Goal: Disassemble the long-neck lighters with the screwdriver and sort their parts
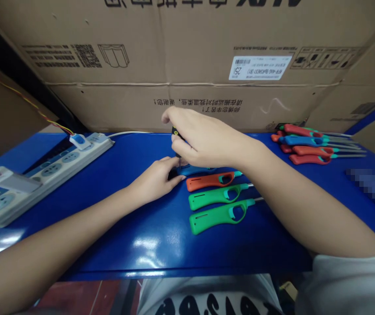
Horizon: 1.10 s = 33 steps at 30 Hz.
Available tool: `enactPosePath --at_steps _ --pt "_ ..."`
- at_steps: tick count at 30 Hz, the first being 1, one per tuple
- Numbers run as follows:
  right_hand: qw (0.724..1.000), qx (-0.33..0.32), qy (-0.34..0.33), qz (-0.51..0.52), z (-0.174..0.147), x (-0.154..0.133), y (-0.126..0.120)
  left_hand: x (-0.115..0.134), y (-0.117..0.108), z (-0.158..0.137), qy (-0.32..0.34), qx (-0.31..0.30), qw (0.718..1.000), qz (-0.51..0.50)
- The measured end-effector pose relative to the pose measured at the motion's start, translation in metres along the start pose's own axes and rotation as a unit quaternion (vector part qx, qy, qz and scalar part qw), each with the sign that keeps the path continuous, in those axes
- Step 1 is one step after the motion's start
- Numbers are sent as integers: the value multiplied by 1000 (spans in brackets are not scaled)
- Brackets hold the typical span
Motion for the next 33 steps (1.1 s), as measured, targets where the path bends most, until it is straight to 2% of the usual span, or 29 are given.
enactPosePath --at_steps 4,8,13,17,29,33 --pt "999 -29 22 -33 -1 4 -3 -1 0 0 3 1 1000 -5" --pt "999 -25 -8 -22 -3 -1 -7 0 0 0 4 6 1000 -11" --pt "997 -36 31 -53 -2 4 -4 0 -1 0 -6 3 1000 -20" --pt "999 -26 2 -31 -3 -2 -4 0 -2 0 -15 1 1000 -18" --pt "999 -35 19 -34 -2 -2 0 0 -2 -1 -12 -8 1000 -26" --pt "999 -38 -5 -20 -2 -5 1 1 -1 -2 -20 -14 1000 -9"
Point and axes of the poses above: each hand's wrist, its own z-axis towards the middle knuckle, its own y-axis out of the palm, x = y × z, the point moved 6 cm from there along z, towards the middle knuckle, and after that the axes turned 5 degrees about -z, right-handed, at the moved point
